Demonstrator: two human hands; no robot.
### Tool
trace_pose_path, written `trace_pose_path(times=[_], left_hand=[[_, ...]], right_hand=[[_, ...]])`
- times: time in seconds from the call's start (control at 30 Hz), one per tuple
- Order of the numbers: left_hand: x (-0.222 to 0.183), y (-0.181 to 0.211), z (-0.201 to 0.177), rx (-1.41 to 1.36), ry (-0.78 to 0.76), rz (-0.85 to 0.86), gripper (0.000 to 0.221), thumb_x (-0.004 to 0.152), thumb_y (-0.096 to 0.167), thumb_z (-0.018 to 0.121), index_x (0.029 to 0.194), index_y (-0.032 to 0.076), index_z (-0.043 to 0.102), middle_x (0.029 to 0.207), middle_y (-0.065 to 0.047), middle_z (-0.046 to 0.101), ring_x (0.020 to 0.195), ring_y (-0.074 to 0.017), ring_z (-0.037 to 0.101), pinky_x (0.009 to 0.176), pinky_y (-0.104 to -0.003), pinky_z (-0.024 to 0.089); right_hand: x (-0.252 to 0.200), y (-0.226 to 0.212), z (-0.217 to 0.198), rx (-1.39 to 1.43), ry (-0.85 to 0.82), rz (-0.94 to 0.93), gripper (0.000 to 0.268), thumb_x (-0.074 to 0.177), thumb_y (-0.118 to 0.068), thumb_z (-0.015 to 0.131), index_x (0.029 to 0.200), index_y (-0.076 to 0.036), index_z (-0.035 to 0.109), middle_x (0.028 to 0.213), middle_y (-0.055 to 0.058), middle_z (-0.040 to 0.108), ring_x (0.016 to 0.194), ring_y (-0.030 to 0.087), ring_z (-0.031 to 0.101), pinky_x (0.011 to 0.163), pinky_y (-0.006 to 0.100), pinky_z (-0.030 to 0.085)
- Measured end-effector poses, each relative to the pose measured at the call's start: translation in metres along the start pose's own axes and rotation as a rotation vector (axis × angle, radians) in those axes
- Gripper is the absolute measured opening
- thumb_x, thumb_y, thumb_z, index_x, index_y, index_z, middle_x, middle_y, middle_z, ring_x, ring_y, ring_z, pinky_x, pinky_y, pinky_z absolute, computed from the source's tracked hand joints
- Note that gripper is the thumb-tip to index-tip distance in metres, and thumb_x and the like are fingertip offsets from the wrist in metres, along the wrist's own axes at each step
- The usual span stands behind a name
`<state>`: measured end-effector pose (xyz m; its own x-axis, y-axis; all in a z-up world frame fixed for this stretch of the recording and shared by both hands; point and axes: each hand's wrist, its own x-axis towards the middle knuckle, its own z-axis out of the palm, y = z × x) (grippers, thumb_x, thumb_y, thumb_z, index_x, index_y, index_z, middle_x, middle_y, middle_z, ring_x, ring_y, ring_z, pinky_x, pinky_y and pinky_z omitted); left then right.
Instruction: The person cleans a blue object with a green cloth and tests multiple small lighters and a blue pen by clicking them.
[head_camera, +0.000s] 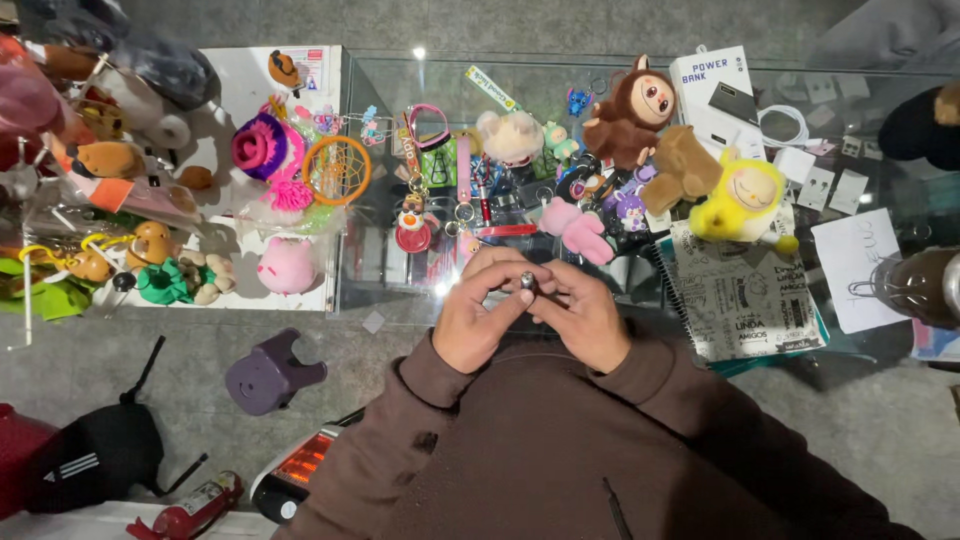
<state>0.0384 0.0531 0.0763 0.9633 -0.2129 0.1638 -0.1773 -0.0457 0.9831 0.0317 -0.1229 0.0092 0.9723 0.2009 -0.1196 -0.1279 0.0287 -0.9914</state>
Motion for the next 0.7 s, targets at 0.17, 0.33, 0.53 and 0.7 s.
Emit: trace_pose_path(times=[0.17,0.33,0.53,0.7], left_hand=[[0.0,0.006,-0.003,0.055,-0.019,0.005,0.024,0.094,0.009,0.069,0.115,0.017,0.078,0.113,-0.011,0.065,0.104,-0.0267,0.063,0.101,-0.044,0.047],[0.0,0.007,-0.005,0.09,-0.022,0.04,0.022,0.095,0.011,0.07,0.113,0.02,0.079,0.115,-0.011,0.066,0.11,-0.0333,0.066,0.104,-0.048,0.047],[-0.003,0.005,-0.006,0.157,-0.005,0.105,0.021,0.091,0.028,0.077,0.111,0.026,0.08,0.116,-0.008,0.068,0.107,-0.0296,0.066,0.104,-0.046,0.048],[-0.004,0.005,-0.011,0.096,0.009,0.074,0.023,0.091,0.031,0.076,0.113,0.024,0.081,0.111,-0.007,0.07,0.103,-0.0261,0.066,0.102,-0.045,0.049]], right_hand=[[0.004,0.013,-0.004,-0.021,0.024,-0.067,0.025,0.087,0.001,0.078,0.111,0.003,0.072,0.095,0.013,0.063,0.085,0.017,0.065,0.066,0.037,0.067],[0.006,-0.004,-0.002,-0.056,0.011,-0.136,0.02,0.088,0.006,0.072,0.107,0.002,0.072,0.109,0.017,0.067,0.089,0.019,0.066,0.068,0.036,0.066],[0.006,-0.017,-0.001,-0.229,0.008,-0.212,0.018,0.089,0.006,0.069,0.106,0.001,0.071,0.115,0.019,0.069,0.094,0.027,0.072,0.067,0.04,0.064],[0.002,-0.017,-0.003,-0.253,0.013,-0.262,0.019,0.089,0.005,0.072,0.107,0.001,0.071,0.094,0.014,0.068,0.078,0.016,0.066,0.062,0.037,0.059]])
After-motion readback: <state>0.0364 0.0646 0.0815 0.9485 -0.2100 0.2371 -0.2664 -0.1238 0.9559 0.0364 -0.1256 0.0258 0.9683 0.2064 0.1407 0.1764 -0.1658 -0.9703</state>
